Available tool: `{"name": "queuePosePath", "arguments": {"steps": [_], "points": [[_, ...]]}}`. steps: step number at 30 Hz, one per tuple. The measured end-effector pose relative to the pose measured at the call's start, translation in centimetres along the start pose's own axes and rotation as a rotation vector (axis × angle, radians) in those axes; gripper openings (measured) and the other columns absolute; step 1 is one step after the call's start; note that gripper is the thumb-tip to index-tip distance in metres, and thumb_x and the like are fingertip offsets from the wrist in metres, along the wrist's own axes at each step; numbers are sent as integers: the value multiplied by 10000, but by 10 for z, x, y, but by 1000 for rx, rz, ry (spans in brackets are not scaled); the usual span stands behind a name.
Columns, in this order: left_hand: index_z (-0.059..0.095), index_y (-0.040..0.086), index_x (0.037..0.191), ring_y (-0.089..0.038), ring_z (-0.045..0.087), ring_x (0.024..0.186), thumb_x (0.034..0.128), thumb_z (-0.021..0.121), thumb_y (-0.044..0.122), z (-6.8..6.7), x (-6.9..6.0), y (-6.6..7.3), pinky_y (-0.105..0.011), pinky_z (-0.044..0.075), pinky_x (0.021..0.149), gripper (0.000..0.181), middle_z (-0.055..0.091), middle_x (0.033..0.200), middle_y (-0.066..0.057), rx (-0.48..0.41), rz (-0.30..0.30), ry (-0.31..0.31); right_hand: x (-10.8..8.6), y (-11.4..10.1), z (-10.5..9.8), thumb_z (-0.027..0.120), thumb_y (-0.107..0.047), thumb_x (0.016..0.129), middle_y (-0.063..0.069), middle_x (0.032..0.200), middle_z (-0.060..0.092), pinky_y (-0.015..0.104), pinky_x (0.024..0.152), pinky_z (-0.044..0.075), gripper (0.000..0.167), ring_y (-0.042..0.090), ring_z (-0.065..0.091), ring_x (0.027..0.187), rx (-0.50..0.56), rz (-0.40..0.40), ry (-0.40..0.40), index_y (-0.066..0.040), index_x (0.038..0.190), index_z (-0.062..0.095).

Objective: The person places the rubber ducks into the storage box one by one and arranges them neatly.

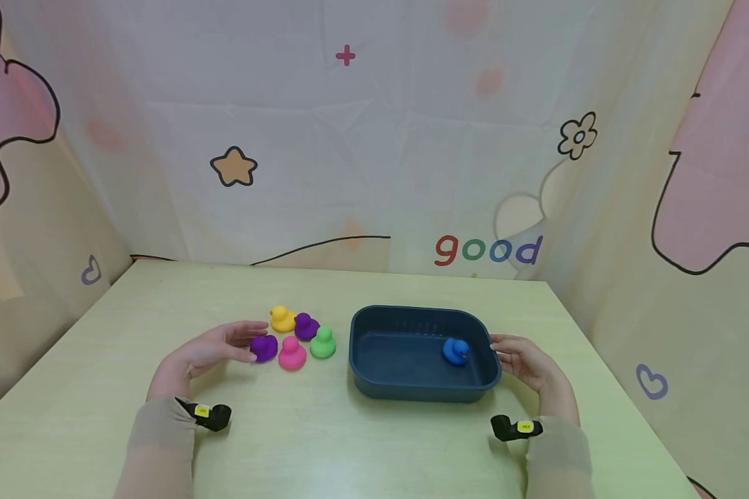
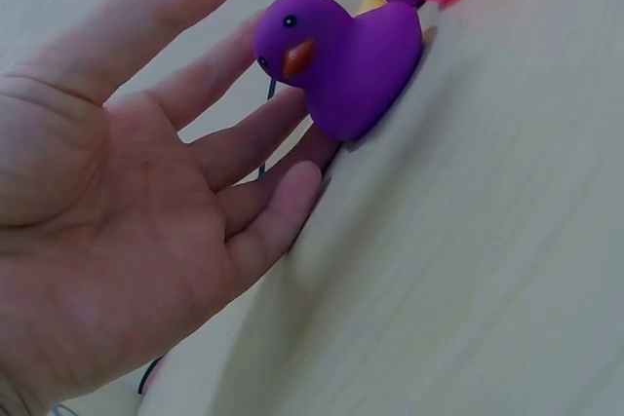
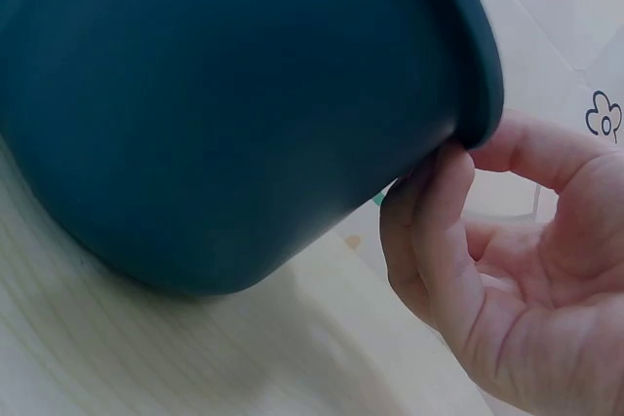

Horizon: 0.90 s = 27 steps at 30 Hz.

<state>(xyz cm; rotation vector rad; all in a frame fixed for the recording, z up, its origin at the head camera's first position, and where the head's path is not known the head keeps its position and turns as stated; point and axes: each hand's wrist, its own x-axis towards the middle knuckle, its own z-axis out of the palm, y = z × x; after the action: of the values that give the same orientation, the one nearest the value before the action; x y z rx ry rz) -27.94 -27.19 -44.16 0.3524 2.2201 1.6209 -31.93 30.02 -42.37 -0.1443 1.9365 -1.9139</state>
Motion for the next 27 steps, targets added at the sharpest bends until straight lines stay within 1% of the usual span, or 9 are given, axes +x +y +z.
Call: {"name": "queuePosePath", "arguments": {"steps": [5, 9, 12, 14, 16, 18, 20, 25, 27], "points": [[349, -35, 1477, -456, 296, 1404, 864, 714, 87, 3, 1, -2, -593, 230, 1164, 724, 339, 1524, -268, 19, -1, 10, 0, 0, 0, 435, -63, 996, -85, 964, 660, 163, 759, 556, 555, 9, 649, 799, 0, -4, -2, 180, 1439, 205], [401, -38, 1448, -433, 372, 1354, 847, 720, 54, 4, 2, -3, -566, 300, 1141, 687, 386, 1484, -278, 49, 3, 27, 1, 1, 0, 438, -63, 995, -89, 961, 661, 162, 757, 555, 569, 8, 651, 799, 5, -6, -5, 186, 1443, 189], [437, -33, 1428, -394, 429, 1313, 839, 721, 30, 5, 4, -4, -506, 373, 1110, 657, 423, 1453, -271, 64, 1, 38, 1, 1, 0, 439, -64, 995, -91, 961, 662, 162, 757, 556, 583, 7, 653, 796, 0, -2, -2, 191, 1448, 174], [461, -24, 1416, -359, 460, 1287, 840, 720, 25, 6, 5, -5, -442, 413, 1083, 634, 449, 1436, -256, 68, -2, 45, 1, 2, 0, 438, -62, 994, -93, 961, 664, 160, 758, 556, 582, 5, 654, 794, -3, 2, 5, 192, 1448, 176], [489, -19, 1398, -327, 487, 1254, 841, 720, 25, 7, 7, -5, -390, 436, 1050, 605, 479, 1411, -243, 78, -2, 53, 1, 2, 0, 435, -59, 994, -93, 962, 667, 161, 763, 556, 575, 4, 656, 797, -7, 2, 6, 194, 1444, 183], [517, -12, 1379, -301, 506, 1221, 843, 721, 32, 8, 8, -5, -370, 440, 1027, 575, 509, 1380, -230, 96, -5, 64, 1, 2, 0, 434, -59, 995, -94, 964, 669, 161, 767, 555, 566, 4, 656, 800, -11, -1, 6, 196, 1439, 195], [542, -5, 1359, -288, 516, 1199, 845, 727, 46, 9, 9, -5, -390, 431, 1030, 548, 533, 1354, -217, 111, -15, 78, 0, 2, 0, 435, -62, 993, -93, 966, 669, 162, 770, 556, 566, 6, 657, 803, -12, -3, 5, 198, 1437, 199], [565, -4, 1339, -305, 515, 1198, 850, 737, 100, 10, 10, -2, -538, 362, 1078, 529, 560, 1327, -208, 146, -47, 106, 0, 0, 1, 441, -69, 991, -90, 968, 668, 161, 769, 556, 586, 8, 657, 802, -12, -1, 3, 200, 1444, 183], [561, -17, 1339, -310, 515, 1191, 850, 736, 108, 11, 9, -1, -574, 337, 1082, 534, 573, 1309, -205, 154, -50, 109, 0, -1, 1, 441, -70, 992, -90, 971, 666, 160, 768, 555, 593, 8, 657, 802, -14, 0, 3, 198, 1448, 174]]}}
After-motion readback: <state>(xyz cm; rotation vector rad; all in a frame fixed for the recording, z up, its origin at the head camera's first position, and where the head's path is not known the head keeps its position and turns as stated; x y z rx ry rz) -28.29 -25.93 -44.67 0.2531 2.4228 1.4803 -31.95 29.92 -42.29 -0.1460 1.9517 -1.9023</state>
